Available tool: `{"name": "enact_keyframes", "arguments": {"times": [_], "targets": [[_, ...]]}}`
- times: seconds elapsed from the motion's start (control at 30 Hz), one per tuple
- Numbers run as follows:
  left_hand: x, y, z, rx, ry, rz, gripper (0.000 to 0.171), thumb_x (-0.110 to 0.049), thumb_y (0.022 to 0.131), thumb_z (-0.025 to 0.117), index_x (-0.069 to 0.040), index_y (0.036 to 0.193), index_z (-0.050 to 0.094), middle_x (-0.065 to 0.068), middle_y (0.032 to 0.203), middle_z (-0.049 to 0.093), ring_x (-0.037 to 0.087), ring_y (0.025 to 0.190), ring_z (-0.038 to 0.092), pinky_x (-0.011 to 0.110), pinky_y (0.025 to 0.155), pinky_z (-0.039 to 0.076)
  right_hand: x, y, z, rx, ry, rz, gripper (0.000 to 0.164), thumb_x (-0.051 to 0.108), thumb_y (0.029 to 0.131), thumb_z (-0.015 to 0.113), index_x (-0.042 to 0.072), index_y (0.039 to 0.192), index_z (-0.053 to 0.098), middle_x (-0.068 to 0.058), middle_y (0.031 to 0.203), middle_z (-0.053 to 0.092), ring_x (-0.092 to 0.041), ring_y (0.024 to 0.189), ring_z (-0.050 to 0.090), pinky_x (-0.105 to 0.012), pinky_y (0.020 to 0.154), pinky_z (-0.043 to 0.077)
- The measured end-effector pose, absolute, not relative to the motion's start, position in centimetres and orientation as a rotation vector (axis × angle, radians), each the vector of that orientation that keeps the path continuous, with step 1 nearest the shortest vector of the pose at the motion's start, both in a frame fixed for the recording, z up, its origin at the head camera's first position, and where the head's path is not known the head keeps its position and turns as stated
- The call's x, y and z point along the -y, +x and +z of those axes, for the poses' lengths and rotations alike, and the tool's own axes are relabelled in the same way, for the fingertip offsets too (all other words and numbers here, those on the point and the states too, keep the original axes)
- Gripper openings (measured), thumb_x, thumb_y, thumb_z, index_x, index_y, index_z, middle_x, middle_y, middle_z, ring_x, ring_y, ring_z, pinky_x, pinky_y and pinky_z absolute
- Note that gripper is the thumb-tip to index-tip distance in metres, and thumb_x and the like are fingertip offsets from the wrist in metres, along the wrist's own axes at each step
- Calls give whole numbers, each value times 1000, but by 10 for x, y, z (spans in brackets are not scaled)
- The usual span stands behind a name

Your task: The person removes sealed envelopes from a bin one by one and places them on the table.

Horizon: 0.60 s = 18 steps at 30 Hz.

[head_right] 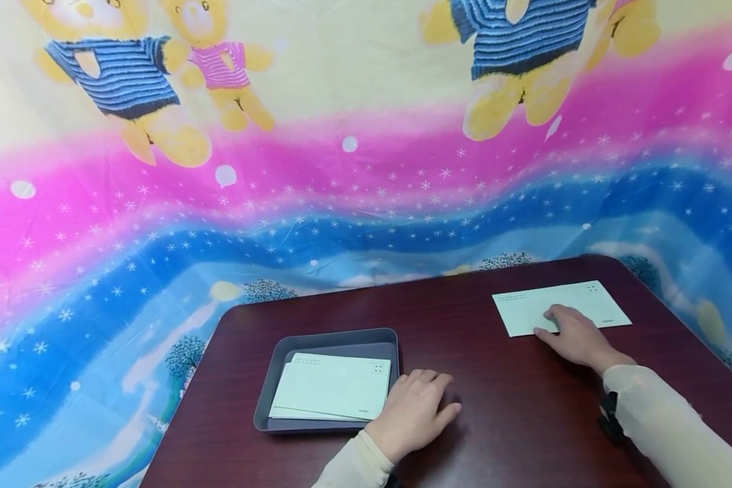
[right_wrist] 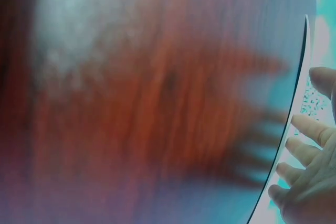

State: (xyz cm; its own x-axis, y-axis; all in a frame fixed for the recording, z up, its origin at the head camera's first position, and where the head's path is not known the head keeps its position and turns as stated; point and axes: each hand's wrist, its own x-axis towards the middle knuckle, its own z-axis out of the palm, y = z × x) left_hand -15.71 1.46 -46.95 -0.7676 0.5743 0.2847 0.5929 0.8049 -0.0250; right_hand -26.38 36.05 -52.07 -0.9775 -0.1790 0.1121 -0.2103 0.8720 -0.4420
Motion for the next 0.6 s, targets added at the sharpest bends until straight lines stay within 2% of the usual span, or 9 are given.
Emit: {"name": "enact_keyframes", "arguments": {"times": [0.5, 0.6], "targets": [[-18, -157, -469, 2722, -897, -85, 39, -52, 89, 50, -27, 116, 63, -10, 105, 66, 9, 95, 58, 28, 74, 45, -379, -267, -521, 3004, 304, 740, 50, 25, 94, 51, -16, 123, 46, -40, 123, 43, -55, 115, 36, -67, 91, 31], [-19, -157, -468, 2729, -903, -74, 39, -53, 90, 49, -27, 116, 62, -10, 106, 65, 9, 97, 58, 28, 76, 45, -381, -268, -521, 3008, 296, 742, 51, 27, 94, 51, -15, 123, 46, -39, 122, 44, -55, 113, 37, -67, 90, 32]]}}
